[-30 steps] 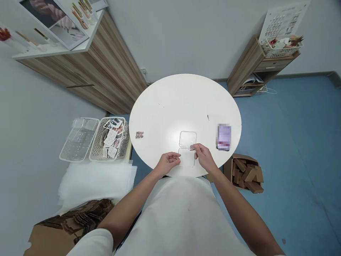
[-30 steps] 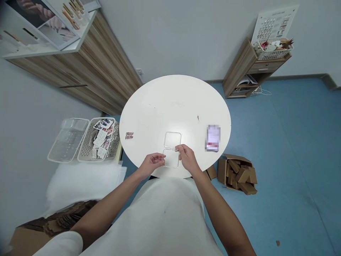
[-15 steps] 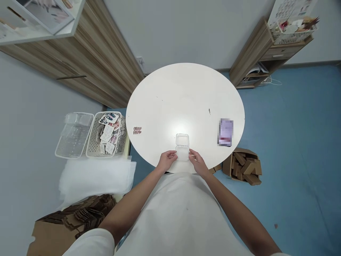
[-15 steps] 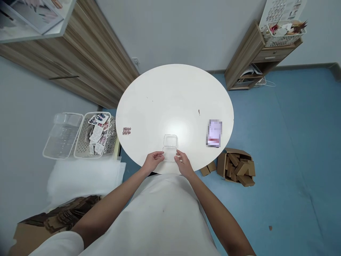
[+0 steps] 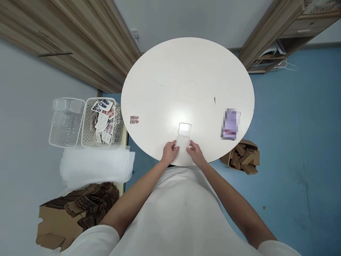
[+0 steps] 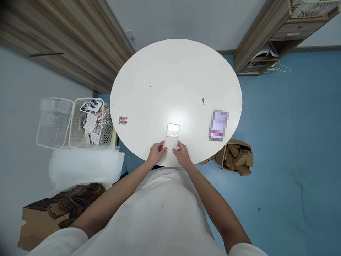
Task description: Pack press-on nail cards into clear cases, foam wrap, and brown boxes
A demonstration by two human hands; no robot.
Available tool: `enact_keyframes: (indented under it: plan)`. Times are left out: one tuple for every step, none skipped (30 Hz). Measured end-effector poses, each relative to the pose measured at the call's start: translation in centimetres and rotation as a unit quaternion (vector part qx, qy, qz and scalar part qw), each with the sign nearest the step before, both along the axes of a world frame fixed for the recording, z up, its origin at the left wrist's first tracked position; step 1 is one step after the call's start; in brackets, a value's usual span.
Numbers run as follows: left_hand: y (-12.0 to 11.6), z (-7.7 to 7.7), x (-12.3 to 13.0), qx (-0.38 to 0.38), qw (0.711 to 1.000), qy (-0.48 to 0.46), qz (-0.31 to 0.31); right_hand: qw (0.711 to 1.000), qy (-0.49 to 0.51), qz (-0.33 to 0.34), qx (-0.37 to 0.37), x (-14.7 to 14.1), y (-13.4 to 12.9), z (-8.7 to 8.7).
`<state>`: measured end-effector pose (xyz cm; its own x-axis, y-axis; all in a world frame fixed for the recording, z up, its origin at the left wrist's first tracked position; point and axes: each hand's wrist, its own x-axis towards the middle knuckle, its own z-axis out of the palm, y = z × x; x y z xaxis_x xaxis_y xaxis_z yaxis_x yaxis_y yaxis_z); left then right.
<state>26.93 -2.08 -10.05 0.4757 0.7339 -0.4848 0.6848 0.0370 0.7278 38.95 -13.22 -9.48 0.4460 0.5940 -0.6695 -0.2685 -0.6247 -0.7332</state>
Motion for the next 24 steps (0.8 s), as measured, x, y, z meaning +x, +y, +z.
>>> enact_keyframes:
  plan:
    - [-0.2,0.1,-0.1,-0.007,1.0,0.0,0.006,1.0,0.001,-0.003,-0.002,0.0,-0.1,0.1]
    - [-0.4,0.1,-0.2,-0.014,1.0,-0.002,0.012,1.0,0.003,-0.006,-0.004,0.0,-0.1,0.3]
    - [-0.5,0.2,-0.3,-0.021,1.0,-0.005,0.018,1.0,0.007,-0.007,-0.003,0.1,-0.2,0.4]
    - [-0.7,0.2,-0.4,-0.027,0.999,-0.008,0.021,1.0,0.011,-0.005,-0.001,0.2,-0.2,0.5]
    - [-0.7,0.1,-0.4,-0.033,0.999,-0.011,0.022,1.0,0.015,0.0,0.003,0.2,-0.1,0.6]
    - [-0.8,0.0,-0.3,-0.037,0.999,-0.014,0.024,1.0,0.016,0.005,0.007,0.3,0.0,0.6]
    - [-0.7,-0.1,-0.2,-0.039,0.999,-0.016,0.027,1.0,0.014,0.01,0.009,0.4,0.2,0.6]
    - [-0.6,-0.1,-0.1,-0.041,0.999,-0.018,0.031,1.0,0.008,0.012,0.011,0.5,0.4,0.4]
    - [-0.5,-0.2,0.1,-0.043,0.998,-0.02,0.036,1.0,0.001,0.012,0.013,0.7,0.6,0.3]
    - [-0.4,-0.3,0.4,-0.044,0.998,-0.022,0.043,1.0,-0.008,0.011,0.015,0.8,0.9,0.1]
    - [-0.3,-0.3,0.6,-0.047,0.997,-0.024,0.052,1.0,-0.016,0.011,0.019,0.9,1.1,-0.1]
    - [-0.1,-0.3,0.8,-0.051,0.997,-0.026,0.06,0.999,-0.024,0.012,0.023,1.1,1.3,-0.3]
    - [-0.1,-0.3,1.0,-0.057,0.996,-0.027,0.069,0.999,-0.031,0.016,0.026,1.2,1.5,-0.4]
    - [0.0,-0.2,1.2,-0.063,0.995,-0.027,0.076,0.999,-0.036,0.022,0.027,1.3,1.6,-0.5]
    - [0.0,-0.1,1.3,-0.069,0.994,-0.027,0.081,0.998,-0.04,0.03,0.027,1.4,1.7,-0.5]
    - [0.0,0.0,1.4,-0.075,0.993,-0.027,0.083,0.998,-0.045,0.039,0.026,1.4,1.8,-0.6]
    - [-0.1,0.1,1.4,-0.078,0.993,-0.026,0.083,0.997,-0.048,0.049,0.024,1.4,1.8,-0.5]
    - [-0.1,0.2,1.4,-0.08,0.993,-0.025,0.084,0.997,-0.05,0.057,0.022,1.4,1.8,-0.5]
    - [-0.2,0.2,1.4,-0.08,0.993,-0.024,0.085,0.996,-0.05,0.064,0.02,1.4,1.7,-0.5]
    - [-0.2,0.3,1.4,-0.08,0.993,-0.023,0.087,0.996,-0.051,0.068,0.019,1.4,1.7,-0.5]
    - [-0.2,0.4,1.4,-0.08,0.993,-0.022,0.089,0.996,-0.051,0.071,0.019,1.3,1.7,-0.5]
    - [-0.2,0.4,1.3,-0.08,0.992,-0.02,0.091,0.996,-0.051,0.071,0.021,1.3,1.7,-0.5]
    - [-0.1,0.5,1.3,-0.081,0.993,-0.018,0.089,0.996,-0.051,0.068,0.024,1.3,1.7,-0.6]
    - [0.0,0.5,1.3,-0.083,0.993,-0.016,0.084,0.996,-0.053,0.064,0.027,1.2,1.7,-0.7]
